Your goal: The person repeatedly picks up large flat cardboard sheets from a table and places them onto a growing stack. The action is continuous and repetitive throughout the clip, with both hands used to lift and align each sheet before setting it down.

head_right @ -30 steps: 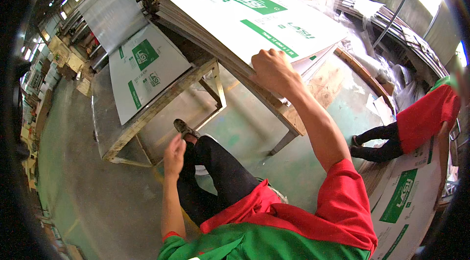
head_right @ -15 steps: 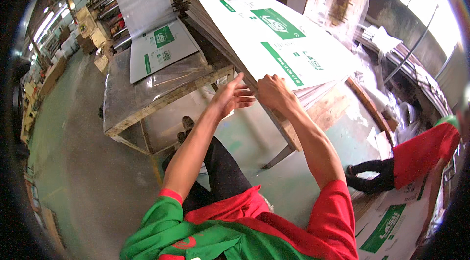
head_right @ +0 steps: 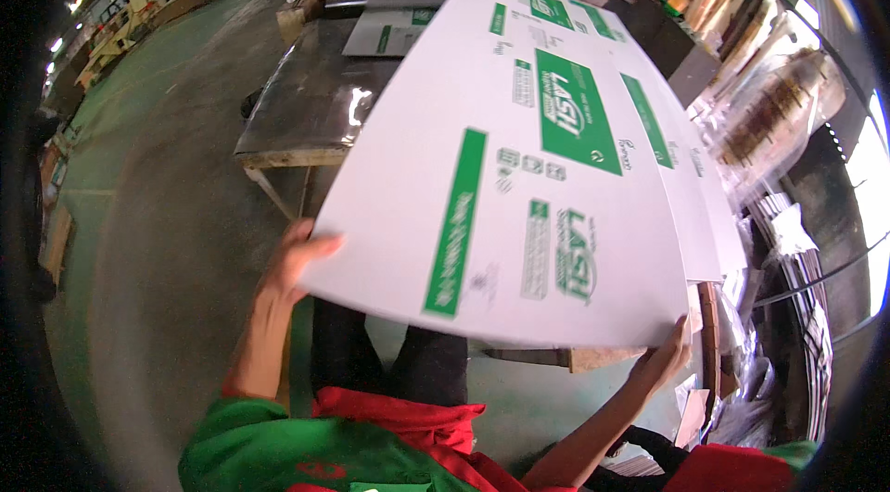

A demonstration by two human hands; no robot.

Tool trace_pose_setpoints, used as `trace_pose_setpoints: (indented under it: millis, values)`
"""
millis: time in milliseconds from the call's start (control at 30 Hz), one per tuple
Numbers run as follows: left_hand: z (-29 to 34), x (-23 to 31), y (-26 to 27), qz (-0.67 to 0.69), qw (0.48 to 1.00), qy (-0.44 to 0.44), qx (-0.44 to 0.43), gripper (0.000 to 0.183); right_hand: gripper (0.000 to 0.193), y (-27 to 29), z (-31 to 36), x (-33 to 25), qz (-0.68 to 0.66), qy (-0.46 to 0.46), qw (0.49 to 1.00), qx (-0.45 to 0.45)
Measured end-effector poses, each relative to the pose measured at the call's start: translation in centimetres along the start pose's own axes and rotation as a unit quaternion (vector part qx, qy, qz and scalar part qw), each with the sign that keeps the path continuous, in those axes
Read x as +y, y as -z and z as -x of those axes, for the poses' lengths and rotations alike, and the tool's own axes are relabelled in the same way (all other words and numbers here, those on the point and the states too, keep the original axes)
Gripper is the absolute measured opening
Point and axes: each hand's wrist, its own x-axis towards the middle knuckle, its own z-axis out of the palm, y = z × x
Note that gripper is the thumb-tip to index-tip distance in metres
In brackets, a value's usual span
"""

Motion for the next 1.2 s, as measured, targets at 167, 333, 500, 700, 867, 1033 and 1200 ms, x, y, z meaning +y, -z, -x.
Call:
trace_pose_setpoints:
  millis: [167,333,500,700,867,1033,1200]
  values:
    - [14.3,-0.7,11.1,0.004,0.971,0.084,0.223,0.029,0.046,-4.0,8.8,0.7,-0.122,-0.052,0.988,-0.077]
    - [25.7,-0.3,18.7,-0.049,0.926,0.169,0.333,0.036,0.065,-7.3,19.0,3.0,0.028,-0.233,0.952,-0.196]
    - [28.0,-3.3,19.0,-0.066,0.891,0.214,0.394,0.037,0.022,-4.6,20.7,9.3,0.057,-0.354,0.866,-0.349]
    - [25.6,-7.8,10.2,-0.292,0.848,0.252,0.364,0.040,0.023,2.3,18.6,11.4,0.125,-0.320,0.905,-0.250]
    - [17.0,-10.0,13.5,-0.236,0.853,0.155,0.439,0.044,0.033,-4.7,15.6,15.1,0.088,-0.298,0.910,-0.274]
    - [3.3,-14.9,19.0,-0.226,0.876,0.100,0.414,0.052,0.029,-16.2,7.4,19.3,0.040,-0.252,0.923,-0.287]
    - [-3.1,-15.2,20.3,-0.152,0.890,0.136,0.409,0.049,0.030,-22.7,3.4,22.5,0.049,-0.307,0.914,-0.261]
